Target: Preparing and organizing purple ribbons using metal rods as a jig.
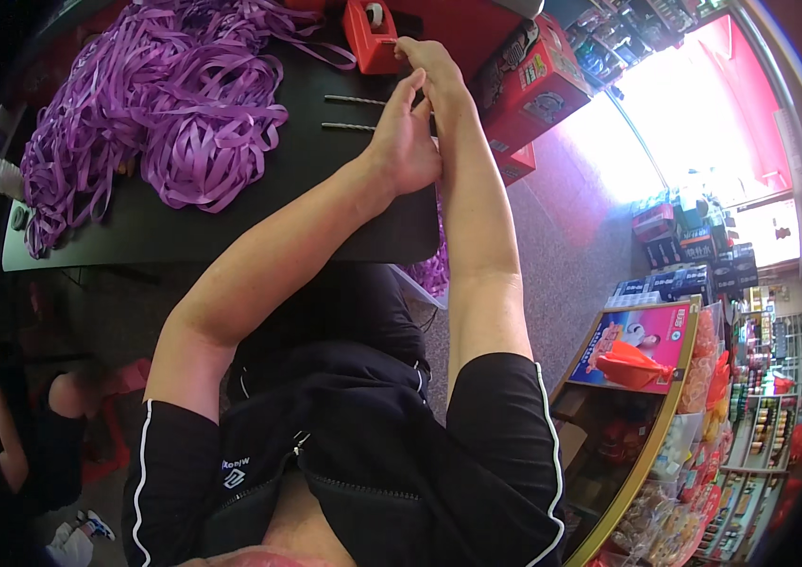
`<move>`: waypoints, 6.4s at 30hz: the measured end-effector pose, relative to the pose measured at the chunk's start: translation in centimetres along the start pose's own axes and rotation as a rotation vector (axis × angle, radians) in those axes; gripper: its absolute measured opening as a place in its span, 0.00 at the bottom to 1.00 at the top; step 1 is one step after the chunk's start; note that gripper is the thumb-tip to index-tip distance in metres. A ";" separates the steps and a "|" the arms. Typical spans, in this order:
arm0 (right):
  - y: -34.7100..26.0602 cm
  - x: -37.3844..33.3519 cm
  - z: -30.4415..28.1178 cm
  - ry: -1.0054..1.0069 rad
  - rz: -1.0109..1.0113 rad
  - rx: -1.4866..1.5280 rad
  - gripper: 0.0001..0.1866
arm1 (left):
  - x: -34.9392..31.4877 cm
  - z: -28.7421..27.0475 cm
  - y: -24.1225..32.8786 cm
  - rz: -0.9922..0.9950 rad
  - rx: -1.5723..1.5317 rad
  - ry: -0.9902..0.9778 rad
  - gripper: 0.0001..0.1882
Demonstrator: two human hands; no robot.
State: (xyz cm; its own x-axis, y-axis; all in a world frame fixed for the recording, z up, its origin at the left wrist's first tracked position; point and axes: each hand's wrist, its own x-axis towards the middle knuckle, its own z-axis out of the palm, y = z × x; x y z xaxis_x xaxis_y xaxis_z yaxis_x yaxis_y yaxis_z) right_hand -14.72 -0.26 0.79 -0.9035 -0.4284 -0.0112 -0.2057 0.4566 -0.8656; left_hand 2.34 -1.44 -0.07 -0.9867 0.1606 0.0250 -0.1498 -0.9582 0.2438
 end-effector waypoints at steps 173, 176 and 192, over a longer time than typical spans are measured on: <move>16.2 -11.5 -1.2 -0.472 0.156 1.580 0.16 | 0.0 -0.5 -0.2 -0.060 0.191 0.152 0.42; 16.0 -11.5 -0.6 -0.438 0.167 1.605 0.18 | 0.0 -0.3 -0.3 -0.062 0.182 0.166 0.42; 16.1 -8.6 2.1 -0.588 -0.187 1.647 0.24 | 0.0 -0.8 0.0 -0.066 0.218 0.131 0.40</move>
State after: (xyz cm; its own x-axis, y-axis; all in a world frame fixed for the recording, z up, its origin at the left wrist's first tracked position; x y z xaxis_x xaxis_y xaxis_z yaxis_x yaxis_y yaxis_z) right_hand -9.46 9.15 -14.07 -0.5946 -0.7471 0.2973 0.6142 -0.6606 -0.4316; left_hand 2.27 -1.57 -0.84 -0.9771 0.1753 -0.1203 -0.2109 -0.8707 0.4443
